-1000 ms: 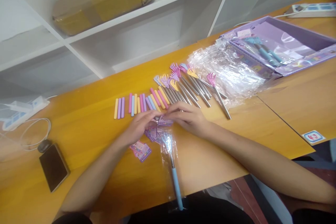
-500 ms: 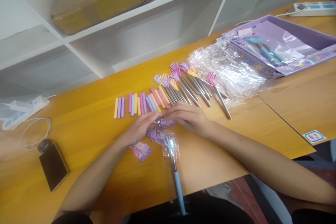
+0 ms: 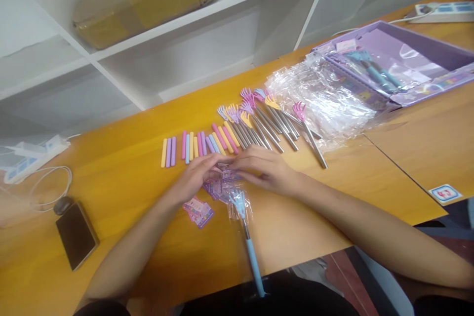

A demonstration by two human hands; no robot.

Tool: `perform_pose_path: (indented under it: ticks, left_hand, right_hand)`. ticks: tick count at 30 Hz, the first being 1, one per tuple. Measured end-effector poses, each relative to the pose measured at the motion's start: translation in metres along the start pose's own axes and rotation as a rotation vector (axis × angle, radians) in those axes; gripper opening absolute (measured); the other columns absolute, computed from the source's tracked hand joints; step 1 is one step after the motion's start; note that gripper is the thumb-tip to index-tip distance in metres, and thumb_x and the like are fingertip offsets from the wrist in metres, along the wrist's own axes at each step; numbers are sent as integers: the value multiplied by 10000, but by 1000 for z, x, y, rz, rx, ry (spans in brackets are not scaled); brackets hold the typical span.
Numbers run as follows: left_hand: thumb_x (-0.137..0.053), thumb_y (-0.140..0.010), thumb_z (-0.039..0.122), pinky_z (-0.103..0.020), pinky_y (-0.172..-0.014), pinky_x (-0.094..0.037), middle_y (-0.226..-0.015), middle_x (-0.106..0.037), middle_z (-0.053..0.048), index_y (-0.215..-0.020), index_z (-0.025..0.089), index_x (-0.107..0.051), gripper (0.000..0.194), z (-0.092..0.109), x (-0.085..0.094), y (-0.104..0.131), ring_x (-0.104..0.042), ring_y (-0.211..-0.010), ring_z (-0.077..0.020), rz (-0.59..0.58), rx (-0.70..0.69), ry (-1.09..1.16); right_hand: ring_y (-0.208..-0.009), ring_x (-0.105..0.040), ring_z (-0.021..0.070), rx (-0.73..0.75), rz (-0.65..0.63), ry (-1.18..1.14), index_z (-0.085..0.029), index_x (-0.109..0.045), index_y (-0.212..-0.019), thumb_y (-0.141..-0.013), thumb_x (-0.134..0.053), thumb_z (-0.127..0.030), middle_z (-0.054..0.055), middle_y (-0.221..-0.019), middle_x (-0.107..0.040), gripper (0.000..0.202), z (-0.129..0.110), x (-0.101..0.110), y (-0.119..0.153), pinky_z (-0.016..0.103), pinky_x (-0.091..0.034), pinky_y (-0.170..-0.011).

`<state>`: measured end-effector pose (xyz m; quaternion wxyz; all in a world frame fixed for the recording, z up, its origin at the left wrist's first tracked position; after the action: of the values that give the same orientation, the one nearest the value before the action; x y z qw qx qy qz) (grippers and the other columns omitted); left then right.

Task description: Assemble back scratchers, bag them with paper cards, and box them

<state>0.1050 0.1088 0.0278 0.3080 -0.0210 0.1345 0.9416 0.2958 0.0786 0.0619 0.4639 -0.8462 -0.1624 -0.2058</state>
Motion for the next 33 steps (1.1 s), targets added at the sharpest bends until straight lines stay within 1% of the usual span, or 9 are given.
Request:
perform_pose_path:
  ticks: [4,6,11,15,20,25,27,31,33]
  left_hand:
    - [-558,-1075,560,-414,-1063,-544,-1434,-729,-111,-1255,263,-830,441,2,1,1,-660,-1289,-296,12,-5,-7]
    - [-560,-1077,553,-406,-1053,-543,-1434,-729,-108,-1258,266,-829,433,4,-1,1,-667,-1274,-288,14,-4,-17]
    - [-573,-1073,550,-394,-1057,-532,-1408,-741,-103,-1259,254,-823,430,6,-3,1,-682,-1249,-278,22,-1,-48]
    - [-599,-1055,560,-402,-1085,-516,-1380,-752,-101,-1248,247,-825,431,5,-1,0,-676,-1263,-282,50,19,-26]
    - [-611,-1040,560,-421,-1116,-498,-1349,-768,-105,-1210,239,-839,429,8,-3,-1,-685,-1244,-285,15,-1,30]
    - [-602,-1048,543,-424,-1122,-496,-1368,-763,-107,-1191,241,-849,415,10,-3,-1,-675,-1278,-293,13,-4,19]
    - [-610,-1042,544,-423,-1110,-501,-1366,-765,-109,-1190,240,-848,414,10,-2,-2,-682,-1269,-294,29,-5,22]
    - [-615,-1039,531,-413,-1089,-512,-1340,-777,-115,-1176,235,-853,403,10,-1,-2,-700,-1237,-287,51,-9,18]
    - [-610,-1042,526,-403,-1071,-520,-1337,-778,-120,-1167,233,-857,403,11,-2,-2,-703,-1232,-285,52,-6,16]
  right_hand:
    - [-1026,-726,184,0,-41,33,-263,-678,-1280,-1051,-649,-153,31,-1124,-789,256,-1,1,-1,380,-595,-924]
    - [-1037,-723,190,-4,-52,55,-271,-673,-1291,-1048,-636,-150,28,-1130,-791,274,0,2,-1,395,-586,-954]
    - [-1120,-714,207,-11,-53,91,-284,-655,-1343,-1027,-630,-147,26,-1172,-787,346,-2,1,-1,415,-573,-1027]
    - [-1203,-709,210,-37,-49,48,-264,-613,-1420,-1027,-610,-143,55,-1262,-770,412,-3,-1,-1,439,-568,-1086]
    - [-1289,-660,237,-56,-63,38,-246,-661,-1362,-995,-640,-122,63,-1230,-779,387,-3,-2,1,439,-579,-1104]
    - [-1326,-651,238,-68,-68,52,-245,-688,-1313,-975,-619,-113,79,-1258,-752,369,-3,-2,2,442,-583,-1108]
    - [-1305,-666,233,-59,-53,50,-244,-677,-1318,-970,-602,-102,71,-1240,-763,383,-3,-2,1,437,-581,-1105]
    - [-1196,-699,226,-61,-1,67,-274,-661,-1303,-957,-577,-95,28,-1153,-790,399,-2,1,1,435,-583,-1075]
    - [-1190,-694,233,-65,10,95,-274,-670,-1278,-945,-577,-91,29,-1134,-788,391,-1,2,1,428,-592,-1051]
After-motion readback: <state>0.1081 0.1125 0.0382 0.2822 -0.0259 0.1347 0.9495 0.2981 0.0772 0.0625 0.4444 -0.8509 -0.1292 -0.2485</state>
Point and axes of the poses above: each hand's wrist, its own y-axis away from the middle knuckle, its own x-axis out of the back of the hand, z = x × y, the point moved 6 cm from there along -y, towards the middle knuckle
